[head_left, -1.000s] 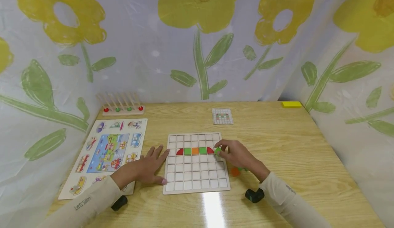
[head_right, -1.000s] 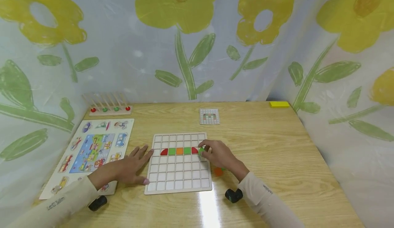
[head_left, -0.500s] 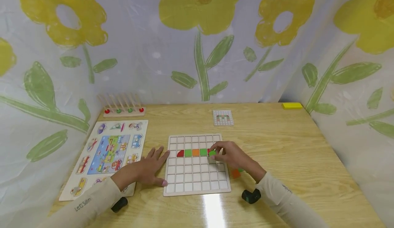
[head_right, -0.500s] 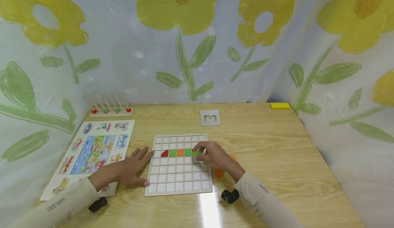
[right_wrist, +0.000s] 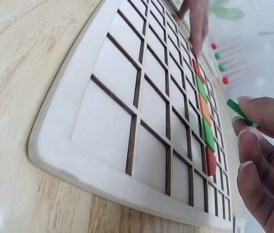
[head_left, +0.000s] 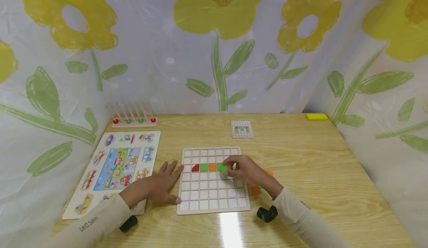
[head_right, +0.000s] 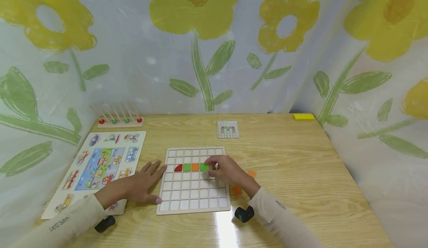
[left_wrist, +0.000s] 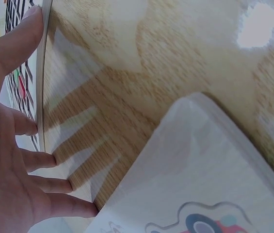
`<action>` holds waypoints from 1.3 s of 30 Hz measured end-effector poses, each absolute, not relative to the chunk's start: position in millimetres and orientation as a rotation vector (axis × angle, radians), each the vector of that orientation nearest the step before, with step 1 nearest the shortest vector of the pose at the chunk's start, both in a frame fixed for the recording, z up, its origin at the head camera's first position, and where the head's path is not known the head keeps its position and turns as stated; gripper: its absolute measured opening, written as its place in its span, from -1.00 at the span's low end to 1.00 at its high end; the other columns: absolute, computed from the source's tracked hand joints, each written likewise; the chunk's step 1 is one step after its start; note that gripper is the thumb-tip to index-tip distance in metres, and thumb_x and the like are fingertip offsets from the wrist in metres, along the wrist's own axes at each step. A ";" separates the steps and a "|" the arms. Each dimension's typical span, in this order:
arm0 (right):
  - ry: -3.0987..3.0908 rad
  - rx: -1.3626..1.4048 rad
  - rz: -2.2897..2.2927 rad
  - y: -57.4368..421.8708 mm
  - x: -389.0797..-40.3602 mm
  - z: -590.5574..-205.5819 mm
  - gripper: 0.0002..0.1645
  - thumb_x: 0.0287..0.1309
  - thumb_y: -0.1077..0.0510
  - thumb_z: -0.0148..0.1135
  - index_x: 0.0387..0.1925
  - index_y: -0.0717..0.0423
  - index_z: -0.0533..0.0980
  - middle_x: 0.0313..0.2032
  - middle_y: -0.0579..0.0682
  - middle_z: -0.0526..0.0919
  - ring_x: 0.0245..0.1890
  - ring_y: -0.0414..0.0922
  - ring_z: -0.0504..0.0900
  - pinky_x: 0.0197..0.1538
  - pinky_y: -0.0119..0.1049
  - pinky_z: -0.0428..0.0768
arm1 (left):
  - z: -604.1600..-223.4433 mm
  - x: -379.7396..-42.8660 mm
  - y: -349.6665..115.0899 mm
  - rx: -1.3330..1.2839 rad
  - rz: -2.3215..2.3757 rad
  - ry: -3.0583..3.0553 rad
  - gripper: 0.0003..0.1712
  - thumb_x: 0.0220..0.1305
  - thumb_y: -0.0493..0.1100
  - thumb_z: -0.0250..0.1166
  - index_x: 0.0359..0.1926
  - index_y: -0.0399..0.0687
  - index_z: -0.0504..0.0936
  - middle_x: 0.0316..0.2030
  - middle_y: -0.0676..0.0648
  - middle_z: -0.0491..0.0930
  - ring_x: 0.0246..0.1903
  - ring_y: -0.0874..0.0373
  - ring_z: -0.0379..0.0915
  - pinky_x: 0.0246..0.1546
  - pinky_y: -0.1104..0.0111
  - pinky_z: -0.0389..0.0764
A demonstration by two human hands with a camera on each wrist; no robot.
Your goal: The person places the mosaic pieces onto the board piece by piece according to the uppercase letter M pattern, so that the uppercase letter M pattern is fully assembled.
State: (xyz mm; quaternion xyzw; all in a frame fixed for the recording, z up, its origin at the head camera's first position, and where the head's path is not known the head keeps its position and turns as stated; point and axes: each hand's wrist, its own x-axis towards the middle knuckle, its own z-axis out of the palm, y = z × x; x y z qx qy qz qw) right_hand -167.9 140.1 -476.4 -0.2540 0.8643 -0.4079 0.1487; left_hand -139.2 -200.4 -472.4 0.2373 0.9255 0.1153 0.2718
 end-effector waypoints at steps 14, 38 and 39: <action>2.450 -0.741 -1.165 123.2 -169.1 -476.1 -0.68 0.21 0.21 0.41 0.01 0.11 0.65 -0.37 -0.11 0.60 -0.52 -0.27 0.41 -0.41 -0.45 0.43 | -470.5 -138.8 -200.5 0.655 0.327 2.501 0.32 0.11 0.45 0.35 0.62 -0.08 -0.11 0.58 -0.35 -0.25 0.53 -0.45 -0.34 0.27 -0.48 0.02; 2.431 -0.800 -1.149 100.5 -170.7 -477.0 -0.67 0.22 0.28 0.37 0.03 0.17 0.65 -0.37 -0.14 0.65 -0.50 -0.26 0.51 -0.38 -0.45 0.48 | -469.5 -137.8 -199.8 0.643 0.315 2.493 0.34 0.09 0.45 0.37 0.61 -0.08 -0.10 0.58 -0.35 -0.24 0.52 -0.47 -0.33 0.27 -0.47 0.05; 2.430 -0.793 -1.147 99.8 -170.7 -476.9 -0.67 0.22 0.27 0.38 0.03 0.16 0.65 -0.37 -0.14 0.65 -0.50 -0.26 0.50 -0.38 -0.45 0.48 | -469.7 -137.9 -200.0 0.647 0.316 2.493 0.34 0.09 0.45 0.37 0.61 -0.09 -0.10 0.58 -0.36 -0.23 0.52 -0.47 -0.32 0.26 -0.48 0.05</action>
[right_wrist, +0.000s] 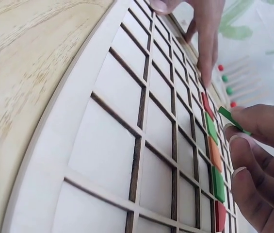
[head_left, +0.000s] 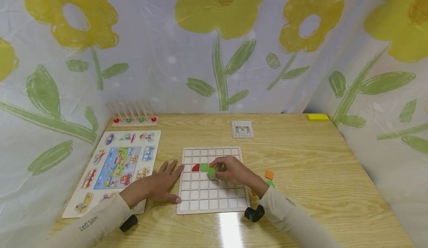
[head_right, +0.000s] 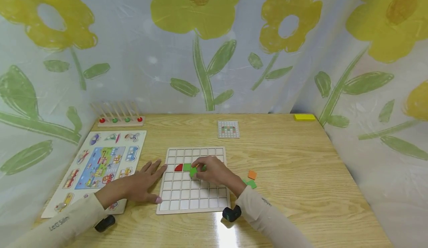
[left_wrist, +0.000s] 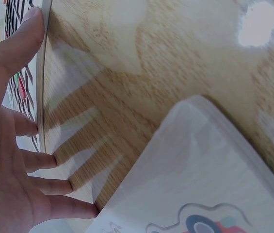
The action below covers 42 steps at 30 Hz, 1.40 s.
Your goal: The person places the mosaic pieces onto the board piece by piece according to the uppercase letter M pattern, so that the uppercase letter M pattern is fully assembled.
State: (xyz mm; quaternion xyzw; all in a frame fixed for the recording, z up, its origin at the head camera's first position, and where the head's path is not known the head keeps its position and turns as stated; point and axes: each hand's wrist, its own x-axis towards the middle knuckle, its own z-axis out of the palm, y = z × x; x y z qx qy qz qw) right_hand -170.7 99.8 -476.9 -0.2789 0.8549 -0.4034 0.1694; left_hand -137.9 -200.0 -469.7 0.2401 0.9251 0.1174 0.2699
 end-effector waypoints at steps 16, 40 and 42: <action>2.412 -0.772 -1.136 79.9 -172.5 -480.7 -0.65 0.21 0.21 0.41 0.03 0.17 0.65 -0.35 -0.11 0.69 -0.40 -0.25 0.54 -0.25 -0.42 0.52 | -468.8 -137.4 -200.2 0.657 0.320 2.497 0.33 0.09 0.47 0.35 0.61 -0.09 -0.09 0.58 -0.36 -0.22 0.52 -0.48 -0.31 0.25 -0.48 0.07; 2.419 -0.698 -1.129 50.6 -170.0 -489.7 -0.69 0.19 0.18 0.43 0.00 0.06 0.69 -0.39 -0.21 0.70 -0.45 -0.34 0.53 -0.33 -0.47 0.51 | -467.9 -135.8 -200.6 0.657 0.321 2.505 0.32 0.11 0.45 0.34 0.61 -0.11 -0.08 0.57 -0.36 -0.21 0.51 -0.48 -0.28 0.26 -0.46 0.08; 2.418 -0.683 -1.135 48.3 -169.4 -489.8 -0.69 0.20 0.18 0.42 0.00 0.04 0.69 -0.40 -0.22 0.70 -0.45 -0.35 0.53 -0.33 -0.47 0.51 | -467.3 -135.8 -200.7 0.656 0.324 2.503 0.31 0.11 0.45 0.34 0.61 -0.12 -0.08 0.57 -0.36 -0.21 0.51 -0.48 -0.28 0.26 -0.46 0.08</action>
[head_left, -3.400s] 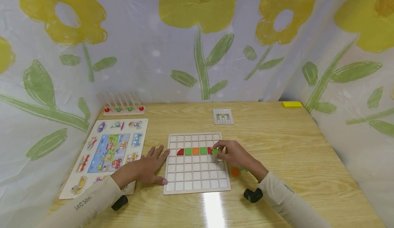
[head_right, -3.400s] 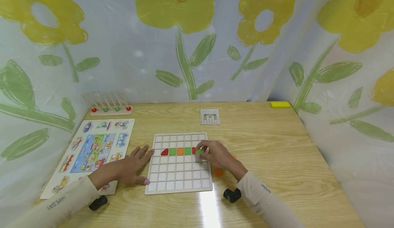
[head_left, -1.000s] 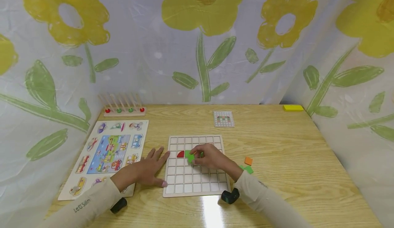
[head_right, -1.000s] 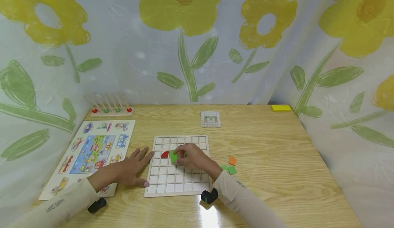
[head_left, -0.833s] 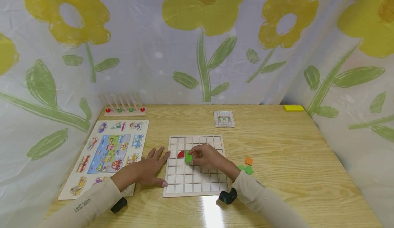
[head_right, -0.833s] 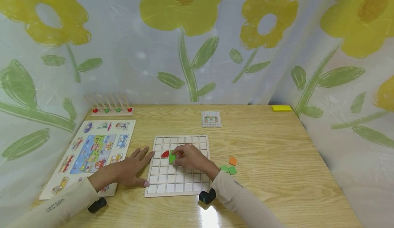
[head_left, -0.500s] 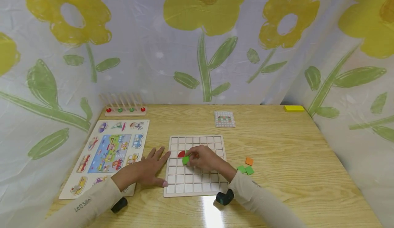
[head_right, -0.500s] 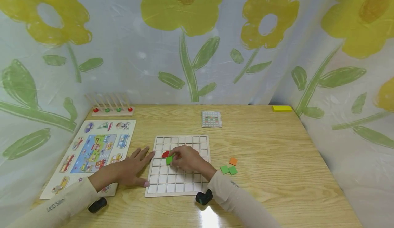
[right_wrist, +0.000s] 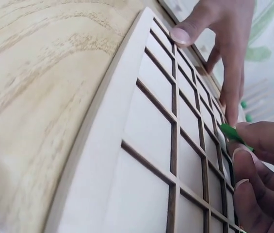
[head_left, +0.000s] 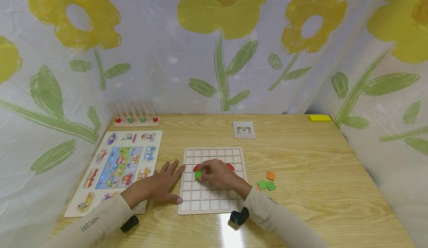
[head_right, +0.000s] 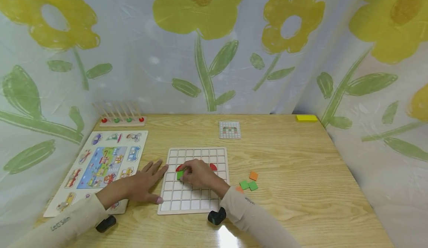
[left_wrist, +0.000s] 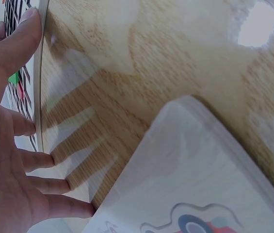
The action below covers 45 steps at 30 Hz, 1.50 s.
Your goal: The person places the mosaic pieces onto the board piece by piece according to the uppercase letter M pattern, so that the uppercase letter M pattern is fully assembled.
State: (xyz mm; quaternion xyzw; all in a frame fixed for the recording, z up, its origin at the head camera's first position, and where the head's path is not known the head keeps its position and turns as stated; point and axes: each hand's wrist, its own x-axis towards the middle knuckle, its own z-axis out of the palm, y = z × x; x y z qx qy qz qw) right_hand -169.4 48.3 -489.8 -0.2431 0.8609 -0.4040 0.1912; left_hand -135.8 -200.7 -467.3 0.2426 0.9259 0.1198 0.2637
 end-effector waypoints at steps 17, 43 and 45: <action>2.474 -0.602 -1.076 39.7 -163.4 -489.4 -0.70 0.15 0.17 0.46 -0.05 -0.01 0.69 -0.52 -0.26 0.60 -0.54 -0.35 0.46 -0.35 -0.47 0.44 | -470.2 -135.4 -200.5 0.675 0.319 2.512 0.31 0.11 0.47 0.33 0.61 -0.11 -0.07 0.57 -0.37 -0.19 0.51 -0.49 -0.26 0.24 -0.47 0.11; 2.563 -0.609 -0.951 36.1 -162.7 -486.3 -0.68 0.13 0.29 0.28 -0.07 0.00 0.69 -0.54 -0.24 0.56 -0.58 -0.32 0.40 -0.48 -0.46 0.35 | -467.5 -134.9 -201.0 0.688 0.335 2.522 0.30 0.12 0.45 0.34 0.60 -0.16 -0.05 0.56 -0.41 -0.18 0.49 -0.53 -0.25 0.22 -0.50 0.09; 2.561 -0.602 -0.944 35.8 -162.9 -486.0 -0.68 0.13 0.29 0.28 -0.07 -0.01 0.69 -0.54 -0.25 0.55 -0.58 -0.32 0.40 -0.48 -0.46 0.34 | -466.2 -134.8 -200.7 0.687 0.344 2.518 0.30 0.13 0.43 0.34 0.59 -0.17 -0.05 0.56 -0.41 -0.18 0.49 -0.53 -0.26 0.22 -0.50 0.09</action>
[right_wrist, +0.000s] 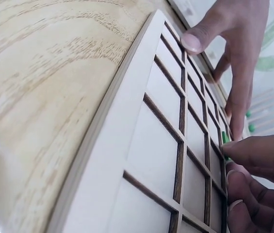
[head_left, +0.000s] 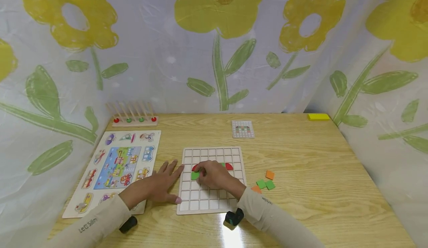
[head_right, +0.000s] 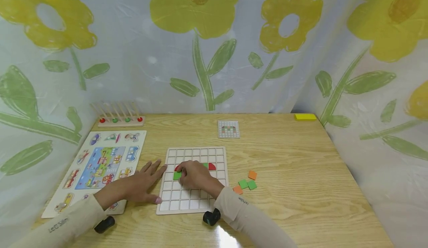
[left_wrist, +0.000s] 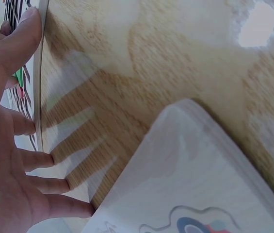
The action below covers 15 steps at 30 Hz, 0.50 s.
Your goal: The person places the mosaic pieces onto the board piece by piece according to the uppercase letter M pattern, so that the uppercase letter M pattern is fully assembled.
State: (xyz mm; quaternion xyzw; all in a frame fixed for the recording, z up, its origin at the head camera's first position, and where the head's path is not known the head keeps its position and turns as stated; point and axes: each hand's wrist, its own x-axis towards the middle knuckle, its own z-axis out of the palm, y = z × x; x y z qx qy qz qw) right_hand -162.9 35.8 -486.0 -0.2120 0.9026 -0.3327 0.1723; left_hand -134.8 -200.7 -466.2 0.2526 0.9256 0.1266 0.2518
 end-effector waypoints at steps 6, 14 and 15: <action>2.553 -0.586 -0.937 34.0 -163.2 -484.8 -0.71 0.13 0.21 0.40 -0.07 -0.01 0.68 -0.56 -0.26 0.56 -0.59 -0.33 0.42 -0.46 -0.46 0.37 | -465.0 -134.6 -200.5 0.687 0.334 2.516 0.30 0.13 0.43 0.34 0.59 -0.18 -0.05 0.56 -0.42 -0.18 0.49 -0.53 -0.26 0.21 -0.50 0.10; 2.528 -0.594 -0.955 35.6 -163.1 -483.8 -0.67 0.10 0.11 0.49 -0.06 -0.02 0.67 -0.55 -0.28 0.59 -0.57 -0.34 0.47 -0.41 -0.46 0.43 | -466.1 -134.4 -200.3 0.688 0.341 2.517 0.30 0.13 0.44 0.33 0.60 -0.17 -0.06 0.56 -0.41 -0.19 0.49 -0.54 -0.26 0.21 -0.51 0.11; 2.520 -0.600 -0.971 37.1 -163.0 -483.7 -0.68 0.10 0.11 0.49 -0.07 -0.02 0.67 -0.54 -0.28 0.60 -0.56 -0.34 0.48 -0.40 -0.45 0.45 | -466.1 -134.4 -200.2 0.687 0.339 2.515 0.30 0.13 0.44 0.33 0.60 -0.17 -0.06 0.56 -0.41 -0.19 0.49 -0.53 -0.27 0.21 -0.50 0.10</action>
